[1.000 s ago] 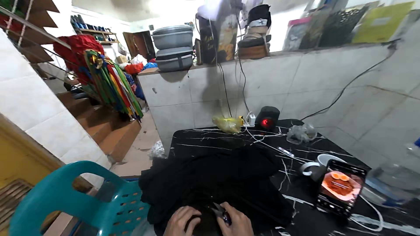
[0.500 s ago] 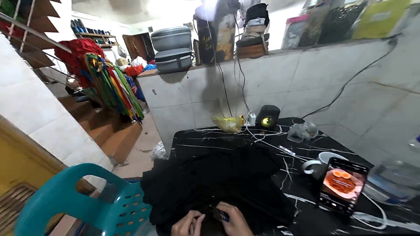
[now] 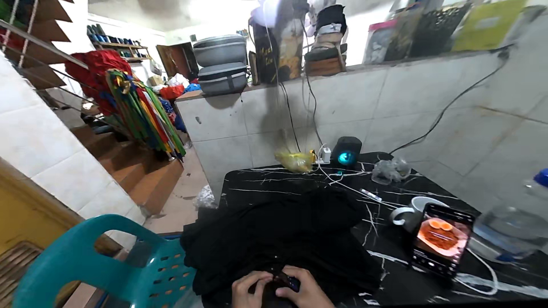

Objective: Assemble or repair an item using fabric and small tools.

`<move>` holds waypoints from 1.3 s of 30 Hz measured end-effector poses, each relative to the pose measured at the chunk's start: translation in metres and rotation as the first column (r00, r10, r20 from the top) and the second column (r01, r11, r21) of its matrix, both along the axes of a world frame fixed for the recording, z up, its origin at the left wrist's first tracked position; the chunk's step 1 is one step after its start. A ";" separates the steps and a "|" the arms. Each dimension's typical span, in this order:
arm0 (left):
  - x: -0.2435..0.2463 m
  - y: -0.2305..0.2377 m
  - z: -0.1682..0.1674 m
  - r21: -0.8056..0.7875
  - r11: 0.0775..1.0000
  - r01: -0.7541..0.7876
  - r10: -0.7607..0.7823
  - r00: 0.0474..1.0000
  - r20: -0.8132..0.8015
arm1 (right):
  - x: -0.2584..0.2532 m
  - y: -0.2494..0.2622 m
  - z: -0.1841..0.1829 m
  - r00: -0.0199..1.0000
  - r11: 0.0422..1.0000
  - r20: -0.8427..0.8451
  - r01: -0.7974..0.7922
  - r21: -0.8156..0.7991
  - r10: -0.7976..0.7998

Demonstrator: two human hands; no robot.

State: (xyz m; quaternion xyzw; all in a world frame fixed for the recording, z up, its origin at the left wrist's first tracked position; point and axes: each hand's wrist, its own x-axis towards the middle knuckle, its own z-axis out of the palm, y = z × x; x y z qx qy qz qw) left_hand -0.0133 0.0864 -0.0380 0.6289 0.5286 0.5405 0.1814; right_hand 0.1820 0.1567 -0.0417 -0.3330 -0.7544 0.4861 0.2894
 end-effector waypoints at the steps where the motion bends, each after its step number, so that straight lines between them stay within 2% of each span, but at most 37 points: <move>1: -0.002 -0.001 0.003 -0.018 0.999 0.027 -0.026 0.996 0.081 | 0.001 0.000 -0.001 1.000 1.000 0.006 -0.003 -0.001 0.003; 3: -0.005 -0.006 0.010 -0.069 0.995 0.078 -0.062 0.977 0.204 | 0.000 -0.001 -0.003 1.000 1.000 0.006 0.018 -0.011 -0.018; 5: -0.006 -0.013 0.016 -0.120 0.987 0.107 -0.076 0.968 0.239 | -0.002 -0.002 -0.006 0.998 0.998 0.006 0.063 -0.021 -0.063; 7: -0.008 -0.020 0.019 -0.155 0.977 0.145 -0.112 0.973 0.204 | -0.005 -0.003 -0.005 0.993 0.993 0.040 0.111 -0.029 -0.110; 10: -0.014 -0.026 0.019 -0.183 0.938 0.294 -0.278 0.954 0.108 | -0.008 -0.007 -0.001 0.983 0.985 0.075 0.171 -0.031 -0.169; 13: -0.021 -0.027 0.020 -0.321 0.875 0.363 -0.379 0.925 0.015 | -0.008 -0.006 0.001 0.982 0.984 0.092 0.171 -0.041 -0.167; 14: -0.020 -0.026 0.020 -0.351 0.879 0.322 -0.345 0.939 -0.002 | -0.008 -0.006 0.001 0.982 0.985 0.095 0.169 -0.044 -0.164; 16: -0.011 -0.025 0.023 -0.361 0.923 0.137 -0.177 0.981 -0.078 | -0.008 -0.005 -0.001 0.983 0.985 0.086 0.166 -0.042 -0.162; 19: 0.009 -0.017 0.017 -0.248 0.962 -0.114 0.067 0.979 -0.191 | -0.008 -0.006 -0.001 0.982 0.983 0.073 0.178 -0.054 -0.174; 22: 0.024 -0.011 0.009 -0.158 0.973 -0.169 0.142 0.975 -0.170 | -0.008 -0.006 -0.001 0.980 0.977 0.049 0.197 -0.078 -0.193; 25: 0.029 -0.008 0.003 -0.060 0.984 -0.167 0.160 0.982 -0.098 | -0.004 -0.005 0.003 0.988 0.982 0.070 0.147 -0.116 -0.140; 29: 0.023 -0.003 -0.005 0.003 0.996 -0.089 0.089 0.996 -0.003 | 0.002 -0.001 0.009 0.996 0.992 0.086 0.047 -0.117 -0.037; 32: 0.015 0.001 -0.005 -0.065 0.998 -0.002 0.008 0.995 0.100 | 0.006 -0.002 0.012 0.987 0.997 0.153 0.047 -0.063 -0.037; 34: 0.010 0.000 -0.004 -0.095 0.994 0.053 -0.044 0.994 0.098 | 0.008 -0.003 0.018 0.973 0.996 0.221 0.075 -0.049 -0.062; 39: 0.002 -0.003 -0.003 -0.098 0.963 0.250 -0.240 0.965 0.104 | 0.007 -0.005 0.009 0.976 0.978 0.079 0.208 -0.030 -0.205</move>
